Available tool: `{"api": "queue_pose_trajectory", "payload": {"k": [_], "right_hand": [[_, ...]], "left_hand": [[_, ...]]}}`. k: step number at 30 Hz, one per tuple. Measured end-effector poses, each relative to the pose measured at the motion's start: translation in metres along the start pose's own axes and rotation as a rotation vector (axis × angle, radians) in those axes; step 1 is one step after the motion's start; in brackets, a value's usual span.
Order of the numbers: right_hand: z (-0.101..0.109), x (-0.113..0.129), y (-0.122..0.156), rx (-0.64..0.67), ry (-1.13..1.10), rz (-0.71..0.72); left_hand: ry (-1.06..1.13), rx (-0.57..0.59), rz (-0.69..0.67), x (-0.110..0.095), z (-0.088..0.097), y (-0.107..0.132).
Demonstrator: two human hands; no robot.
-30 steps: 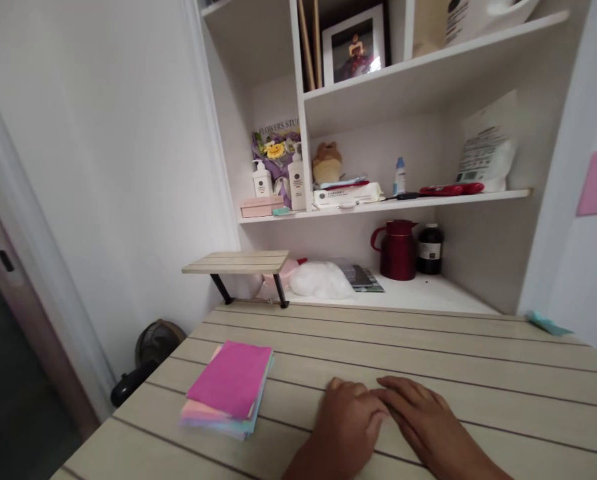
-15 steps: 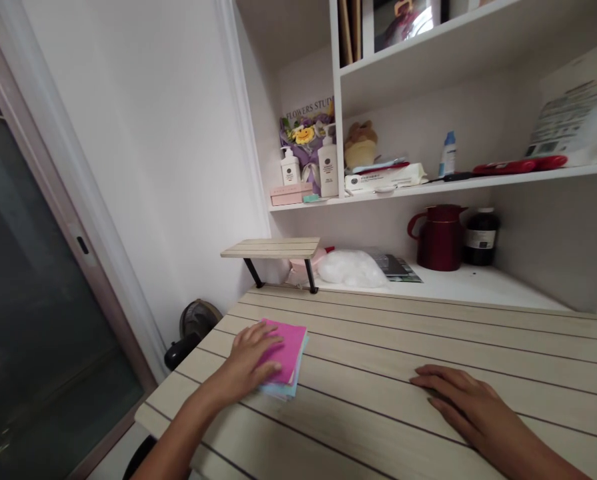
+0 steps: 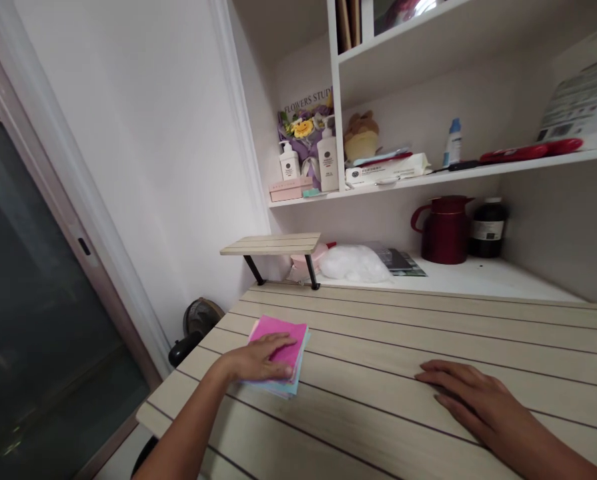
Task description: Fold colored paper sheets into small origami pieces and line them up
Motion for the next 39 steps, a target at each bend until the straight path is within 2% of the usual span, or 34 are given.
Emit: {"api": "queue_pose_trajectory", "payload": {"k": [5, 13, 21, 28, 39], "right_hand": [[0.0, -0.001, -0.002, 0.018, -0.034, -0.017], [-0.001, -0.004, -0.002, 0.014, -0.059, -0.008], [-0.002, -0.006, -0.001, 0.033, -0.06, -0.01], [-0.004, -0.01, 0.0, 0.049, -0.061, -0.006], [0.001, -0.008, 0.0, 0.05, -0.098, -0.028]], "left_hand": [[0.105, 0.072, -0.032, 0.011, -0.003, 0.007], [0.289, -0.038, 0.045, 0.021, -0.002, 0.013], [0.418, -0.048, 0.051, 0.023, -0.004, 0.015], [0.434, -0.07, 0.056, 0.032, -0.007, 0.013], [0.401, -0.101, 0.052, 0.032, -0.005, 0.013]]}}
Point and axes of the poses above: each hand's wrist, its own y-axis away from the middle knuckle, its own z-axis out of the back of the hand, x = y × z, the point moved 7 cm from there along -y, towards the middle knuckle, and after that the axes turned 13 degrees about -x, right-handed, at the moved point
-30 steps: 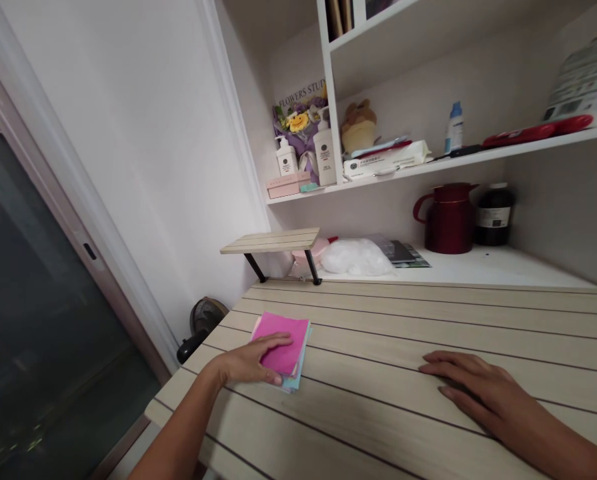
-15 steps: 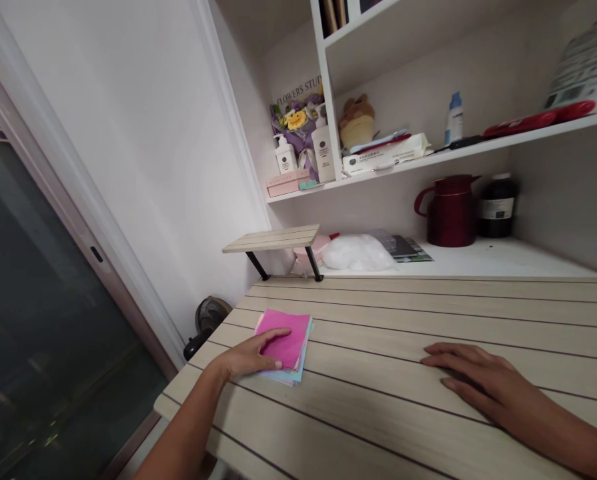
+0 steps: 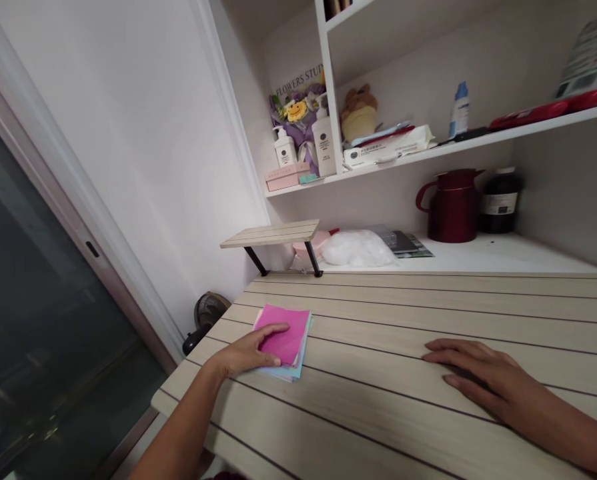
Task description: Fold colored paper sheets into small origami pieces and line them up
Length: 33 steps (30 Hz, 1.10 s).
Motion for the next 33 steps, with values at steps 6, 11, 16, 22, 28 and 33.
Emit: {"api": "queue_pose_trajectory", "payload": {"k": [6, 11, 16, 22, 28, 33], "right_hand": [[-0.0001, -0.0017, -0.0002, -0.012, -0.016, 0.002], [-0.0004, -0.003, 0.0003, -0.006, -0.015, 0.01], [-0.0001, -0.0023, -0.0005, 0.003, -0.009, 0.017], [-0.0006, -0.0019, -0.0004, 0.002, -0.001, 0.021], [-0.0006, -0.0021, -0.0004, 0.003, -0.017, 0.02], [-0.0028, -0.004, 0.0004, 0.022, -0.004, 0.014]], "left_hand": [[0.001, -0.008, -0.013, 0.0001, -0.0001, 0.0003], [0.001, -0.004, -0.037, -0.0001, -0.0003, -0.0006], [0.006, -0.011, -0.057, -0.0006, -0.0007, -0.0014], [-0.015, -0.008, -0.07, -0.0006, -0.0004, -0.0025], [-0.004, -0.015, -0.1, -0.0008, -0.0002, -0.0022], [0.014, -0.022, -0.116, 0.0001, 0.0, -0.0024]]}}
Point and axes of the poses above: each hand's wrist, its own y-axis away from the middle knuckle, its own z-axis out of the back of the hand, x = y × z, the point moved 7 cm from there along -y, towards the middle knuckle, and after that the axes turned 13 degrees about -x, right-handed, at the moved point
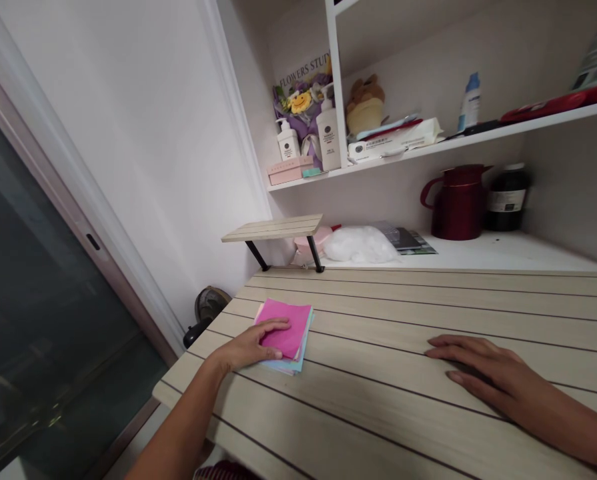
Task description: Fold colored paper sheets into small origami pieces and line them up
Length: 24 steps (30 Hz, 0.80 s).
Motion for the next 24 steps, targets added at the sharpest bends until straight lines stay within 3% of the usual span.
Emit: {"api": "queue_pose_trajectory", "payload": {"k": [9, 18, 24], "right_hand": [[-0.001, -0.001, 0.0, 0.002, -0.013, -0.001], [0.0, 0.002, -0.001, -0.002, 0.004, -0.005], [0.002, 0.005, -0.002, -0.041, -0.012, -0.015]], "left_hand": [[0.031, -0.126, -0.001, 0.004, -0.001, -0.002], [-0.023, -0.309, 0.002, -0.007, -0.007, 0.005], [-0.066, -0.473, -0.012, -0.023, 0.01, 0.012]]}}
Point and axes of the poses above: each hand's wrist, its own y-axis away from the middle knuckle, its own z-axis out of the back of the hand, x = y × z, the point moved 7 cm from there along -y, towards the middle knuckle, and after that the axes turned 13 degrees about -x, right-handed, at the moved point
